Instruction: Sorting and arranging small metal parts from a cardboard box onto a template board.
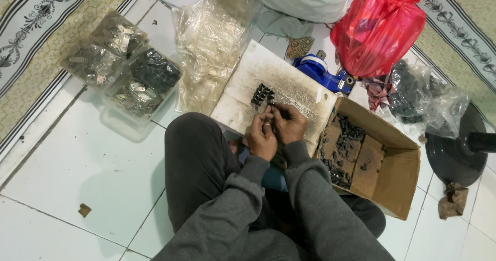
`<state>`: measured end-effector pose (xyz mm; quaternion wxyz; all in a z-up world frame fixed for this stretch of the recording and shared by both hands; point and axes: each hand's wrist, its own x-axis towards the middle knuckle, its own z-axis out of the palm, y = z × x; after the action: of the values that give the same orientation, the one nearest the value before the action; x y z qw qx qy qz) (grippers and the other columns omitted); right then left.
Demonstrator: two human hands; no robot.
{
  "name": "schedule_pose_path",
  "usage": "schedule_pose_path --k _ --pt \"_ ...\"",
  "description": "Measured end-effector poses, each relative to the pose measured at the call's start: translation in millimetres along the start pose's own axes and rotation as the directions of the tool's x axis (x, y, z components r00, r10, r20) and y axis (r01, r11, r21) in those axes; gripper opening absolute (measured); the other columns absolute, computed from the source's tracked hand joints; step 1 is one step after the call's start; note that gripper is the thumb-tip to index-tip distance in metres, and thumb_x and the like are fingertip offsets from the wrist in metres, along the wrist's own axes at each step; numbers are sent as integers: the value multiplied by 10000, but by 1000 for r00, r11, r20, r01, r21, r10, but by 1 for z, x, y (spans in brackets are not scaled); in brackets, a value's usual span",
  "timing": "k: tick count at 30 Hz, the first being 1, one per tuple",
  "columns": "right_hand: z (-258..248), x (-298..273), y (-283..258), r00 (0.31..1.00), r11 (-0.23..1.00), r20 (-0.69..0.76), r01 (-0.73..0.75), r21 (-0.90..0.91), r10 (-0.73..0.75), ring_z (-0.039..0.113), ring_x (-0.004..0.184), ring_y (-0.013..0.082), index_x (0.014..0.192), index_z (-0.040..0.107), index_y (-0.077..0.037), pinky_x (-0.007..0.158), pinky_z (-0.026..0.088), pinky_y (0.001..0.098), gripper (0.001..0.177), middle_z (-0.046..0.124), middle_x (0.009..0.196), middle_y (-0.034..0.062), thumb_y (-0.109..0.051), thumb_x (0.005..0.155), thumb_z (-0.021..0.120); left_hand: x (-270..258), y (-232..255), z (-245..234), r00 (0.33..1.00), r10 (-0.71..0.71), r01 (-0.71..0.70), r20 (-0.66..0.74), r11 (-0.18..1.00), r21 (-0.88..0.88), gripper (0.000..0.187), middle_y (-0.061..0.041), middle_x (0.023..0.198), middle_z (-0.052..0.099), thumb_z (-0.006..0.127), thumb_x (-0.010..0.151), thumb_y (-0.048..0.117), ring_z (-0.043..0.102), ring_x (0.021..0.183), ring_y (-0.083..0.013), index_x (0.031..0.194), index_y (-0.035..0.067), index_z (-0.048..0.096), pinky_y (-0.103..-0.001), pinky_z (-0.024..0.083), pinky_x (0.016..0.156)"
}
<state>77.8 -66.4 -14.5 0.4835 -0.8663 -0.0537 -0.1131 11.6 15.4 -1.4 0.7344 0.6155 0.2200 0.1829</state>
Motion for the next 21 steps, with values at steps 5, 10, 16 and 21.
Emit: schedule_pose_path --k 5,10,16,21 --pt "5 7 5 1000 1000 -2 5 -22 -5 803 835 291 976 871 -118 689 636 383 154 816 862 140 -32 849 875 1 3 -3 995 -29 27 97 1000 15 257 -218 1484 599 368 1060 -47 608 1248 -526 1144 140 522 -697 619 961" --pt "10 8 9 1000 997 -2 3 -83 -3 799 868 313 977 873 -144 717 639 397 156 818 892 135 -61 844 871 5 5 -5 991 -63 64 118 998 -6 235 -219 1542 543 350 1073 -46 545 1329 -535 1132 141 480 -713 574 1028" --pt "9 7 10 999 995 28 -18 -94 21 798 910 302 1014 881 -178 746 649 400 181 826 915 114 -87 860 854 6 11 -8 983 -100 102 152 995 -6 186 -237 1587 490 366 1052 -13 499 1374 -547 1115 131 466 -724 549 1081" --pt "9 5 13 999 995 22 -45 -91 47 797 924 305 1039 878 -174 772 651 395 196 826 933 119 -82 869 848 7 11 -10 984 -88 86 155 996 20 203 -225 1577 502 368 1058 -7 533 1349 -530 1138 144 477 -717 569 1050"
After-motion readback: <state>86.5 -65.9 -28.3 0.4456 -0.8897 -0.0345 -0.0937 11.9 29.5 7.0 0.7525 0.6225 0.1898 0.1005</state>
